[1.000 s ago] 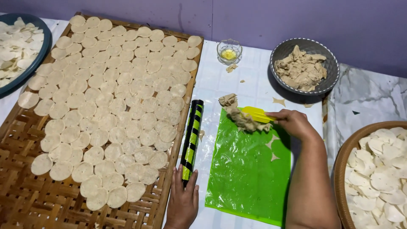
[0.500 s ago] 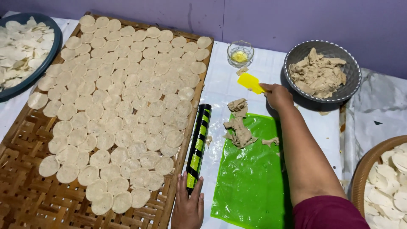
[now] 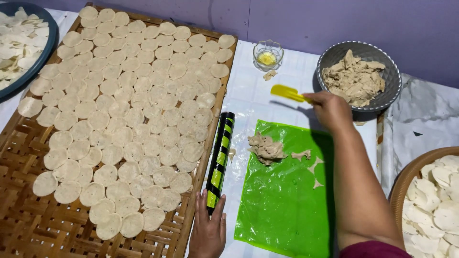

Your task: The person uses a yellow spatula to press dough into circular molds on a green mat, then transfers the formed dough circles onto a woven tray. The person also scrapes excess dough from the mat and rolls a piece of dough with a rolling pin.

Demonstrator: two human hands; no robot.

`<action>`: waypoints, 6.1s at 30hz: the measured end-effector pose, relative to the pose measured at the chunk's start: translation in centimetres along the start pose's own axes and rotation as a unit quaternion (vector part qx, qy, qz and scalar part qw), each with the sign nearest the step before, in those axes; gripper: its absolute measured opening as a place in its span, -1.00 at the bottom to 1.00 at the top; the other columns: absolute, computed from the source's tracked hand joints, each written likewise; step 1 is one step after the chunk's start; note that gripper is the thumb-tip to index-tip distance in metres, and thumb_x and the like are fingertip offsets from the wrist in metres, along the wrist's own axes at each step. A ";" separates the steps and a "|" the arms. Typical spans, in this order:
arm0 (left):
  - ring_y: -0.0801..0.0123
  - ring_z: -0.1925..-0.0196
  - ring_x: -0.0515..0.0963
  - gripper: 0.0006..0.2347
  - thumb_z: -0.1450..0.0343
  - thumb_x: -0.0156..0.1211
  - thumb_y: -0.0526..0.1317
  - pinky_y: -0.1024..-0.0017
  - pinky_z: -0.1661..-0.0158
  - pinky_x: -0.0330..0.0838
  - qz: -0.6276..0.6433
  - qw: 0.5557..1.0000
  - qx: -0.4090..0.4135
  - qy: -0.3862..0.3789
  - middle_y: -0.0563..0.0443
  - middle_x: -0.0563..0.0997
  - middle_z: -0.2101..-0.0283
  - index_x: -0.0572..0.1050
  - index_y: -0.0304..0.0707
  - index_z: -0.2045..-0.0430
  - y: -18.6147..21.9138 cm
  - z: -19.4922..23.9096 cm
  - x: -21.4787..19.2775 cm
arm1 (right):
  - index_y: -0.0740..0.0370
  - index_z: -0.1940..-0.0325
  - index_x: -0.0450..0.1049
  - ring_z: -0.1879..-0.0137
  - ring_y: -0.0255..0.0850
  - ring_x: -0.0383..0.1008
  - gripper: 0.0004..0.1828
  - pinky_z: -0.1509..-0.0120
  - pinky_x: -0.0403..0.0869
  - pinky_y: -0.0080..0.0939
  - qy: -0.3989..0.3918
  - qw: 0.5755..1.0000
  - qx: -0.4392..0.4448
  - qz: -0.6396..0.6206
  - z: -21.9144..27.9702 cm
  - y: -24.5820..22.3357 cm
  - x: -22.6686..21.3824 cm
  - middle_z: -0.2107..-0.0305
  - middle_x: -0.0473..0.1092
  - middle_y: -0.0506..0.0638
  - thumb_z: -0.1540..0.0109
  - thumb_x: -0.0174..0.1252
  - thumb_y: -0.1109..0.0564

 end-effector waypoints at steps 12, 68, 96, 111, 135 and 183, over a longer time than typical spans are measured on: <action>-0.36 -0.52 -0.02 -0.49 -0.38 0.16 -0.27 -0.10 -0.30 0.15 0.038 0.996 0.025 0.075 -0.40 0.01 -0.48 0.36 0.01 -0.30 -0.4 0.0 1.0 | -0.06 0.08 0.73 0.41 -0.13 0.52 -0.69 0.13 0.51 -0.12 0.176 0.964 -0.150 0.132 -2.8 -2.7 5.2 0.25 0.61 -0.15 -0.13 0.34 0.21; -0.42 -0.49 0.02 -0.53 -0.48 -0.02 -0.38 -0.14 -0.33 0.13 0.046 0.983 0.084 0.157 -0.52 0.05 -0.43 0.27 -0.12 -0.36 0.5 0.3 -1.1 | 0.23 -0.12 0.12 0.23 0.43 0.59 -0.73 0.15 0.53 0.39 -0.114 0.989 0.073 -0.057 26.5 -14.1 8.3 0.46 0.51 0.38 -0.40 -0.22 0.06; -0.46 -0.48 0.05 -0.54 -0.46 0.01 -0.36 -0.18 -0.33 0.13 0.029 0.981 0.092 0.167 -0.51 0.09 -0.42 0.30 -0.15 -0.33 0.6 0.3 -1.3 | -0.06 -0.54 0.17 0.12 0.22 0.60 -0.37 0.05 0.57 0.30 -0.110 0.990 0.044 0.076 23.0 -5.4 5.0 0.03 0.43 0.24 -0.35 -0.23 0.23; -0.45 -0.51 -0.06 -0.55 -0.50 -0.01 -0.22 -0.23 -0.31 0.11 0.115 0.993 -0.026 0.013 -0.59 -0.10 -0.49 0.28 0.00 -0.37 2.7 -0.8 -4.6 | -0.17 -0.41 0.41 -0.01 0.27 0.59 -0.50 -0.09 0.55 0.24 -0.172 0.980 0.085 -0.060 30.0 -7.7 0.2 0.15 0.54 0.27 -0.37 -0.04 0.09; -0.18 -0.58 -0.18 -0.59 -0.56 -0.24 -0.36 -0.05 -0.43 -0.11 0.134 0.989 0.048 -0.043 -0.41 0.01 -0.51 0.22 -0.22 -0.37 9.9 -8.9 -5.0 | 0.30 -0.60 -0.31 0.63 0.06 0.50 -0.28 0.59 0.64 -0.04 -0.071 0.784 0.267 -0.557 23.0 -6.6 9.8 0.29 0.35 0.30 -0.37 -0.26 0.29; -0.32 0.02 0.49 -0.21 -0.30 0.41 -0.20 -0.08 0.03 0.43 -0.073 0.994 -0.068 0.053 -0.44 0.45 0.03 0.07 -0.54 -0.38 1.8 -9.6 -0.7 | 0.16 -0.22 0.29 0.05 0.36 0.61 -0.39 -0.05 0.50 0.45 -0.012 0.967 0.250 0.042 34.5 8.2 3.3 0.08 0.55 0.32 -0.37 0.01 -0.35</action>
Point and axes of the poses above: each hand's wrist, its own z-axis away from the middle knuckle, its own x-axis out of the palm, y = z × x, the point moved 2 cm from there along -z, towards the middle knuckle
